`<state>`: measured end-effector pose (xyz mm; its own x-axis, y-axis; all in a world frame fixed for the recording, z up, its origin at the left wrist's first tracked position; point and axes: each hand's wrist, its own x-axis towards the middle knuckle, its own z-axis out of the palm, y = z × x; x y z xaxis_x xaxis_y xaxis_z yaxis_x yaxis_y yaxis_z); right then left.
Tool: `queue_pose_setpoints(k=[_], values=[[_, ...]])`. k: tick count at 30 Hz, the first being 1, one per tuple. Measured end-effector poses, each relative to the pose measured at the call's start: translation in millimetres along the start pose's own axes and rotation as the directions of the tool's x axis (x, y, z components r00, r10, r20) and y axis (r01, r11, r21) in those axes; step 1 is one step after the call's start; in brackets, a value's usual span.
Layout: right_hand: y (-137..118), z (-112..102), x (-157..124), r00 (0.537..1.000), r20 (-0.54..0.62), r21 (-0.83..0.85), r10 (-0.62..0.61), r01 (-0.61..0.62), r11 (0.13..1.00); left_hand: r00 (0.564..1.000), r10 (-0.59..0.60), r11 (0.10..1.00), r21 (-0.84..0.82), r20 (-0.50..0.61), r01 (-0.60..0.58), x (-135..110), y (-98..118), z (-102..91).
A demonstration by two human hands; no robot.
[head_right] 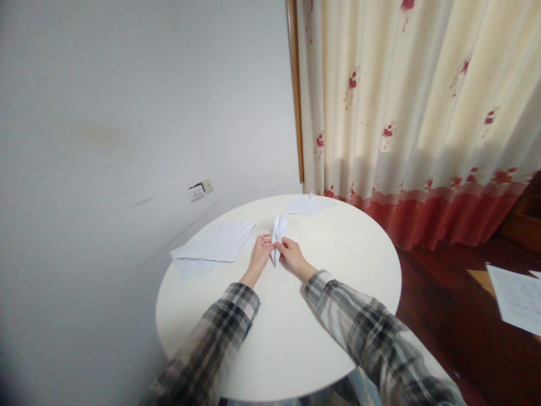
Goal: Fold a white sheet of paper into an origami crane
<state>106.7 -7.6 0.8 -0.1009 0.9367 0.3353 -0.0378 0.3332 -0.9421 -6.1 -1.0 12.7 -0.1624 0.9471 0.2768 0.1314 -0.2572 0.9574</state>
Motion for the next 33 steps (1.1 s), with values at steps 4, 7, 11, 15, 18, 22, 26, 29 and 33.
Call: queue_pose_setpoints(k=[4, 7, 11, 15, 18, 22, 26, 29, 33], values=[[-0.6, 0.8, -0.7, 1.000, 0.019, 0.005, 0.001, -0.002, 1.000, 0.999, 0.052, 0.993, 0.108, 0.008, -0.053, -2.4, -0.3, -1.5], [-2.8, 0.5, -1.5, 0.999, 0.039, -0.010, 0.009, -0.009, 1.000, 0.993, 0.110, 0.972, 0.207, 0.030, -0.114, -5.1, 1.6, -1.8], [-5.4, 0.1, -2.6, 0.998, 0.060, -0.024, 0.015, -0.013, 1.000, 0.994, 0.107, 0.946, 0.304, 0.035, -0.113, -7.1, 4.5, -2.5], [-6.4, 0.3, -3.2, 0.998, 0.060, -0.022, 0.017, -0.016, 1.000, 0.996, 0.084, 0.965, 0.247, 0.025, -0.087, -6.8, 5.3, -2.5], [-8.0, 0.6, -3.8, 0.998, 0.059, -0.005, 0.020, -0.020, 1.000, 0.997, 0.074, 0.988, 0.138, 0.013, -0.075, -5.8, 4.1, -1.8], [-12.1, 1.2, -5.6, 0.998, 0.055, -0.011, 0.025, -0.025, 1.000, 0.997, 0.082, 0.996, 0.039, 0.004, -0.082, -4.6, 1.5, -1.6], [-14.0, 1.9, -6.5, 0.999, 0.042, -0.014, 0.024, -0.024, 1.000, 0.994, 0.106, 0.994, 0.027, 0.012, -0.106, -3.2, -2.2, -2.3], [-13.0, 2.2, -6.0, 0.999, 0.045, -0.010, 0.029, -0.028, 1.000, 0.992, 0.122, 0.991, 0.060, 0.019, -0.123, -1.8, -5.3, -2.3], [-11.6, 2.1, -5.1, 0.998, 0.046, -0.008, 0.033, -0.033, 0.999, 0.992, 0.120, 0.989, 0.089, 0.026, -0.121, -1.8, -4.4, -2.1]])
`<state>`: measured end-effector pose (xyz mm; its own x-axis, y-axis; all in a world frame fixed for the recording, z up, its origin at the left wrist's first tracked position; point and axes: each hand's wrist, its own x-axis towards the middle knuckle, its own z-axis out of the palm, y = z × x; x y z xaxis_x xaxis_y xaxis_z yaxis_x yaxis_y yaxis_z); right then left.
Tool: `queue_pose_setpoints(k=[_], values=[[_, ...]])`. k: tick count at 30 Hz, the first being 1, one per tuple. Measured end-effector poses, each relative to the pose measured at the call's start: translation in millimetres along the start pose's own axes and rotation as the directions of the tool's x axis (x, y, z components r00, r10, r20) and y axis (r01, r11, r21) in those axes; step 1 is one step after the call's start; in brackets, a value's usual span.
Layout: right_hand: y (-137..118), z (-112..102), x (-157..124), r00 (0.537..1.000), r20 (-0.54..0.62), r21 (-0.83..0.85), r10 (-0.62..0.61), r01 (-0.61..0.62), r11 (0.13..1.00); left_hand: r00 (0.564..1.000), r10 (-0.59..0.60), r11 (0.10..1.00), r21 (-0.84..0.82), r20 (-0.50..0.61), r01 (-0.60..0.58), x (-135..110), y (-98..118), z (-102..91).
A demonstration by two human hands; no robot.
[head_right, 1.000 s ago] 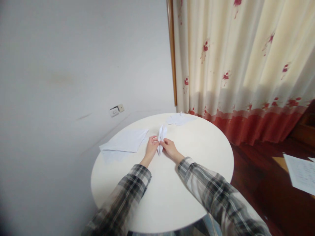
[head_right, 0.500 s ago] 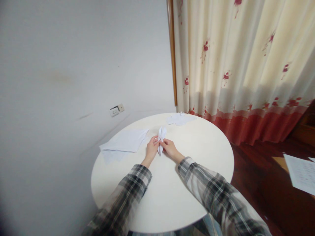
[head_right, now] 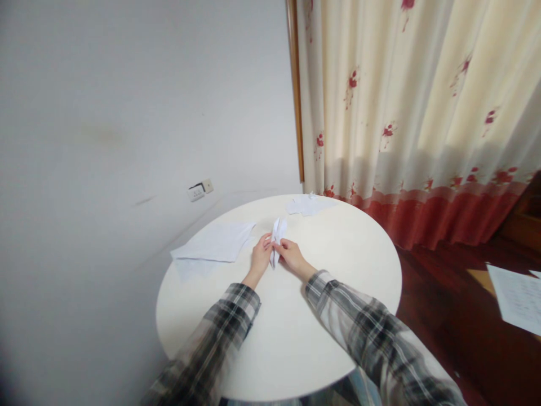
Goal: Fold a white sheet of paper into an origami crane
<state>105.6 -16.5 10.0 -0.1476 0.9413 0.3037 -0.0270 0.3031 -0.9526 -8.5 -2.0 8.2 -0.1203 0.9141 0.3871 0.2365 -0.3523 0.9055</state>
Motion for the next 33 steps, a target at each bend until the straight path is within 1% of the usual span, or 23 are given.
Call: queue_pose_setpoints(k=[2, 5, 9, 12, 15, 19, 23, 26, 30, 33], values=[[-0.4, -0.4, -0.1, 1.000, 0.000, -0.010, -0.002, 0.002, 1.000, 1.000, -0.003, 0.999, 0.043, -0.007, 0.003, -1.0, 3.8, -0.6], [-2.4, -0.7, -0.9, 1.000, -0.004, -0.023, 0.000, 0.000, 1.000, 0.999, 0.005, 0.992, 0.125, -0.047, 0.001, -3.5, 11.3, -2.4], [-5.3, -0.2, -2.1, 1.000, -0.003, -0.017, 0.011, -0.011, 1.000, 0.993, 0.040, 0.990, 0.142, -0.109, -0.024, -6.6, 18.4, -4.5], [-6.3, 0.2, -2.5, 1.000, 0.011, 0.004, 0.018, -0.018, 1.000, 0.993, 0.064, 0.989, 0.139, -0.098, -0.050, -7.5, 19.6, -4.6], [-5.8, -0.2, -2.4, 1.000, 0.010, -0.005, 0.021, -0.021, 1.000, 0.996, 0.039, 0.993, 0.117, -0.077, -0.030, -6.3, 18.5, -3.9], [-4.2, -1.7, -2.5, 1.000, 0.002, -0.105, -0.012, 0.012, 0.994, 0.998, -0.002, 0.997, 0.076, -0.070, 0.007, -3.9, 17.5, -2.7], [-3.1, -2.9, -2.7, 0.998, 0.030, -0.209, -0.061, 0.066, 0.976, 0.998, -0.001, 0.999, 0.034, -0.061, 0.003, -4.0, 19.4, -1.5], [-2.0, -3.2, -2.3, 0.993, 0.055, -0.268, -0.105, 0.116, 0.956, 0.999, 0.004, 0.999, 0.053, -0.040, -0.002, -4.8, 19.9, -0.5], [1.6, -3.7, -0.7, 0.983, 0.089, -0.330, -0.162, 0.183, 0.926, 0.996, 0.028, 0.996, 0.090, -0.088, -0.020, -4.5, 16.1, 0.3], [4.1, -3.4, 0.0, 0.981, 0.099, -0.356, -0.165, 0.190, 0.915, 0.996, 0.024, 0.995, 0.104, -0.090, -0.015, -2.8, 11.5, 0.5]])
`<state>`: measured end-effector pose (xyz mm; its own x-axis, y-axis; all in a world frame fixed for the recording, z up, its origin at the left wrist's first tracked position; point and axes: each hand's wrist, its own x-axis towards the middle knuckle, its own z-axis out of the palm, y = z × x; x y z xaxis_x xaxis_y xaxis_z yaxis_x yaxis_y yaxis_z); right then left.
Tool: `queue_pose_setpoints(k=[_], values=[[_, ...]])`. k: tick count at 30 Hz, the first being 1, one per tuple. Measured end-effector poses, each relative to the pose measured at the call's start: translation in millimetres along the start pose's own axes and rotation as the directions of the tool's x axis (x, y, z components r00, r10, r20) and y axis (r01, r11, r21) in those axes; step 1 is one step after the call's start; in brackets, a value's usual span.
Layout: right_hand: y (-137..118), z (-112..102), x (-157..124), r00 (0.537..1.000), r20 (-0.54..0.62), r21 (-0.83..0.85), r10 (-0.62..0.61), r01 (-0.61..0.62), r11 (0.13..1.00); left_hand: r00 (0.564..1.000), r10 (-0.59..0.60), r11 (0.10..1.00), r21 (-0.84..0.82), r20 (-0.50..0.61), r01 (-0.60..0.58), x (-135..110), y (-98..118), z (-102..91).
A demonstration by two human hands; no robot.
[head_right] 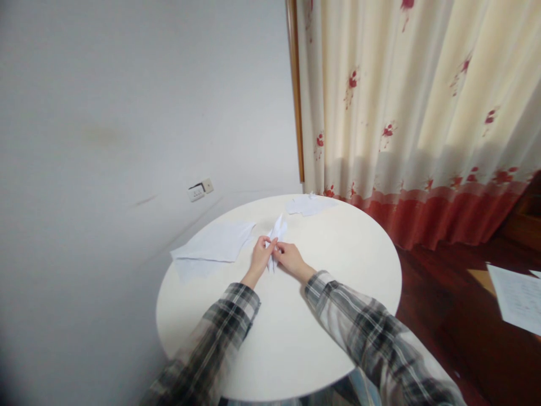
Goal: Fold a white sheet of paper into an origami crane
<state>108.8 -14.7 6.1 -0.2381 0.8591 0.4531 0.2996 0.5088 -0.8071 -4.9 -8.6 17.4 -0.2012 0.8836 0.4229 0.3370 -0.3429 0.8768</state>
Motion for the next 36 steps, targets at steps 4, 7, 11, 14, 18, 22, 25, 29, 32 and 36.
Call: queue_pose_setpoints(k=[4, 7, 11, 14, 18, 22, 25, 29, 32, 36], values=[[-5.4, -0.2, -2.2, 1.000, -0.020, 0.061, 0.022, -0.021, 0.998, 0.997, -0.077, 0.996, -0.050, -0.008, 0.077, 2.4, -4.2, 0.2], [-13.8, -3.5, -4.0, 0.993, -0.092, 0.183, 0.076, -0.058, 0.981, 0.990, -0.142, 0.971, -0.194, 0.016, 0.142, 2.1, -5.4, -0.3], [-16.1, -9.3, -2.5, 0.960, -0.236, 0.299, 0.152, -0.076, 0.951, 0.976, -0.198, 0.896, -0.387, 0.086, 0.216, 0.8, -6.5, -0.9], [-9.4, -10.8, 0.9, 0.930, -0.308, 0.347, 0.202, -0.088, 0.934, 0.972, -0.224, 0.877, -0.419, 0.077, 0.235, 1.5, -8.2, -1.4], [-4.5, -7.3, 3.4, 0.932, -0.268, 0.399, 0.244, -0.124, 0.909, 0.969, -0.234, 0.881, -0.402, 0.083, 0.248, 2.7, -9.6, -1.4], [-11.1, -3.6, 1.3, 0.929, -0.230, 0.417, 0.289, -0.174, 0.892, 0.969, -0.212, 0.880, -0.406, 0.130, 0.247, 2.8, -10.8, -0.3], [-15.2, -3.7, -0.2, 0.923, -0.263, 0.302, 0.281, -0.198, 0.932, 0.976, -0.185, 0.911, -0.353, 0.117, 0.214, 3.7, -13.5, 0.3], [-11.9, -5.4, 0.5, 0.915, -0.301, 0.210, 0.267, -0.210, 0.955, 0.974, -0.179, 0.922, -0.321, 0.139, 0.215, 4.6, -16.7, 0.9], [-7.7, -6.2, 1.3, 0.912, -0.331, 0.143, 0.243, -0.206, 0.968, 0.968, -0.183, 0.917, -0.325, 0.173, 0.231, 3.5, -16.3, 1.7], [-3.8, -5.8, 1.7, 0.903, -0.366, 0.076, 0.226, -0.213, 0.974, 0.968, -0.176, 0.926, -0.305, 0.177, 0.224, 2.2, -15.3, 2.3]])
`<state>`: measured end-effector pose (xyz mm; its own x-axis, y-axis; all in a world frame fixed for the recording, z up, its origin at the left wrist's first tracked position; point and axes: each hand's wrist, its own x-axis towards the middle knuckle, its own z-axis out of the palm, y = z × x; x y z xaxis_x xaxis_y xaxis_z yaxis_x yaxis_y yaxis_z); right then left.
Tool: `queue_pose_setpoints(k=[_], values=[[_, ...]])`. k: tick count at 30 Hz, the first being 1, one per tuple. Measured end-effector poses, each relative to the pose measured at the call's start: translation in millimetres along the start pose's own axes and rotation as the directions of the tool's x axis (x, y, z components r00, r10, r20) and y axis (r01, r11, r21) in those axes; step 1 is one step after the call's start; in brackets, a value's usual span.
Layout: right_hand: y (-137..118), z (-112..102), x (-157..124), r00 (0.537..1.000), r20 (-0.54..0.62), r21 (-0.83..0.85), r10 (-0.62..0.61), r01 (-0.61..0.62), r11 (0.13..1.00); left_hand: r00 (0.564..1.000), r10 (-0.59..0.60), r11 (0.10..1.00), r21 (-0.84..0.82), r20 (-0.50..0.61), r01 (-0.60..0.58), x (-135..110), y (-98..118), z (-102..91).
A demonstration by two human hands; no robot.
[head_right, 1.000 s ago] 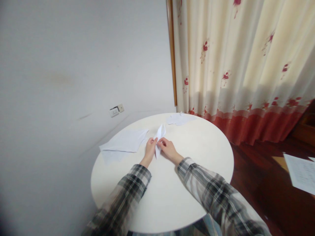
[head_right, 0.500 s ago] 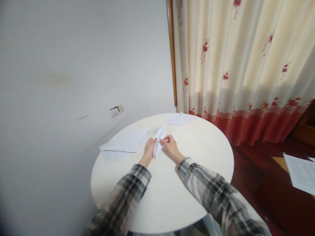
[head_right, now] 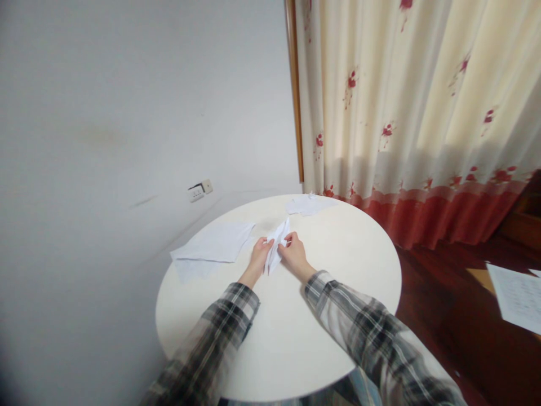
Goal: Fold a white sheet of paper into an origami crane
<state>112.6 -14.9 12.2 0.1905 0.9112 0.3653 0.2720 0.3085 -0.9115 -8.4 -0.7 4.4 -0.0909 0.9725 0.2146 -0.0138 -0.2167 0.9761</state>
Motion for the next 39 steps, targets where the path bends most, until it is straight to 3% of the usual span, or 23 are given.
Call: queue_pose_setpoints(k=[9, 17, 31, 39], values=[[10.5, 1.9, 2.5, 1.000, 0.015, 0.231, 0.018, -0.021, 0.973, 1.000, 0.024, 0.999, -0.030, -0.016, -0.024, 1.8, -2.7, -1.6], [5.9, -0.4, 2.4, 0.997, 0.049, 0.217, -0.066, 0.054, 0.975, 0.998, 0.006, 1.000, 0.009, -0.062, -0.005, 2.1, -1.8, -1.1], [6.5, 2.7, 3.5, 0.996, 0.074, 0.274, 0.039, -0.058, 0.960, 0.997, 0.065, 0.996, 0.058, 0.031, -0.066, 2.0, -1.7, -0.2], [6.3, 3.4, 2.5, 0.991, 0.103, 0.269, 0.087, -0.112, 0.957, 0.996, 0.084, 0.993, 0.079, 0.021, -0.085, 1.6, 0.5, 0.0]])
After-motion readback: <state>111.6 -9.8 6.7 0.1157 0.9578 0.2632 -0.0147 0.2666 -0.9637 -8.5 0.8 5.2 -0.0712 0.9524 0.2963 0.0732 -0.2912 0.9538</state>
